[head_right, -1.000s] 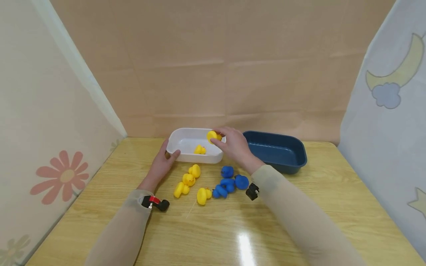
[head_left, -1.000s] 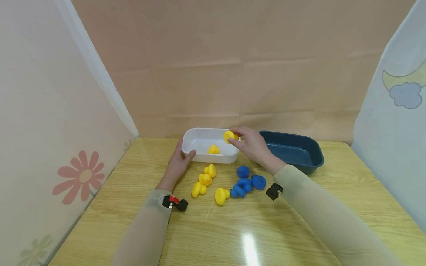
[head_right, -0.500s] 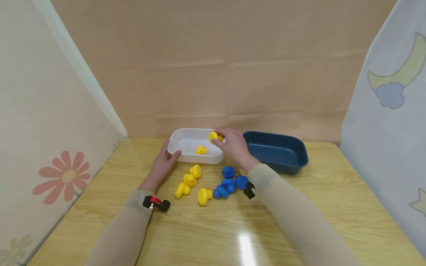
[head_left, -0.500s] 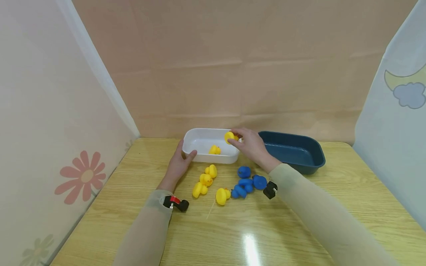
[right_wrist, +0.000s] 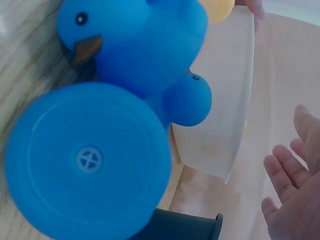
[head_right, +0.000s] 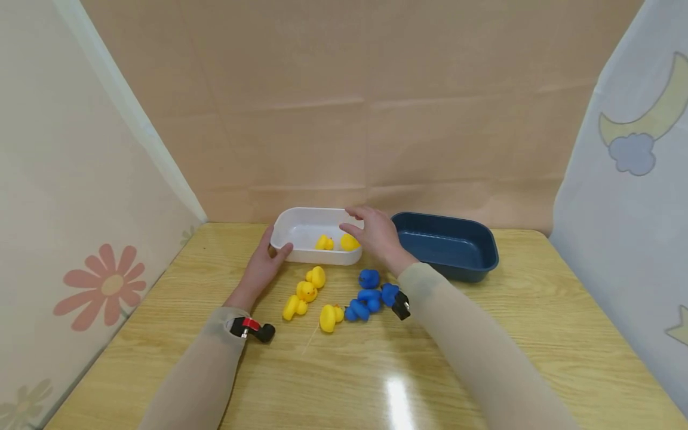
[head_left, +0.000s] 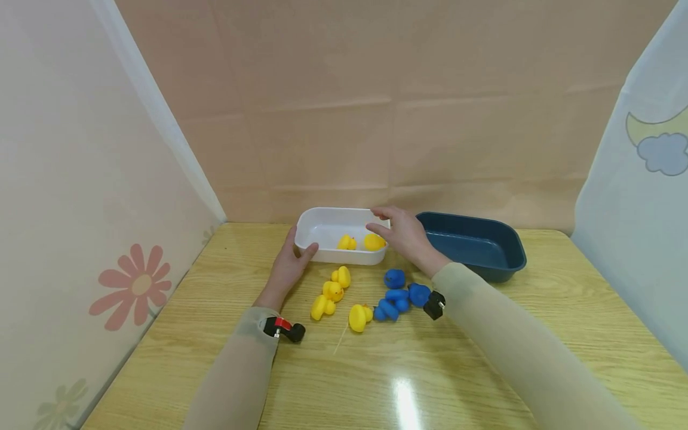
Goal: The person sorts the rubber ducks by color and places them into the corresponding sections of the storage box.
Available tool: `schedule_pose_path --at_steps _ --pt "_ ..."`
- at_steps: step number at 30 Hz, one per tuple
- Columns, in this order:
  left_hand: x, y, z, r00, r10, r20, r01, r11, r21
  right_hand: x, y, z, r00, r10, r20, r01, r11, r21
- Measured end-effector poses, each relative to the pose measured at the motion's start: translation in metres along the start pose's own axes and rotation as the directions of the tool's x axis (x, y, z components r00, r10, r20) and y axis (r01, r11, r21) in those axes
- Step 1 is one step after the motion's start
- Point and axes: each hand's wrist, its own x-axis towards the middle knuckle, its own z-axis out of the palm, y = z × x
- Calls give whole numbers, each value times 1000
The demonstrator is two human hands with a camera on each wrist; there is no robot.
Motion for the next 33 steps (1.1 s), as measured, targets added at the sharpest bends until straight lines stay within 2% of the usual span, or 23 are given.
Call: schedule_pose_path --at_steps 13,27,33 --pt "0 1 -1 1000 24 -1 -24 1000 4 -18 -5 -9 1000 -2 2 1 998 61" --pt "0 0 -2 999 45 5 -46 999 8 -57 -15 -7 992 -49 116 31 988 153" --pt "-1 1 -3 999 48 10 -48 999 -5 -72 -18 -3 981 -121 152 101 985 137"
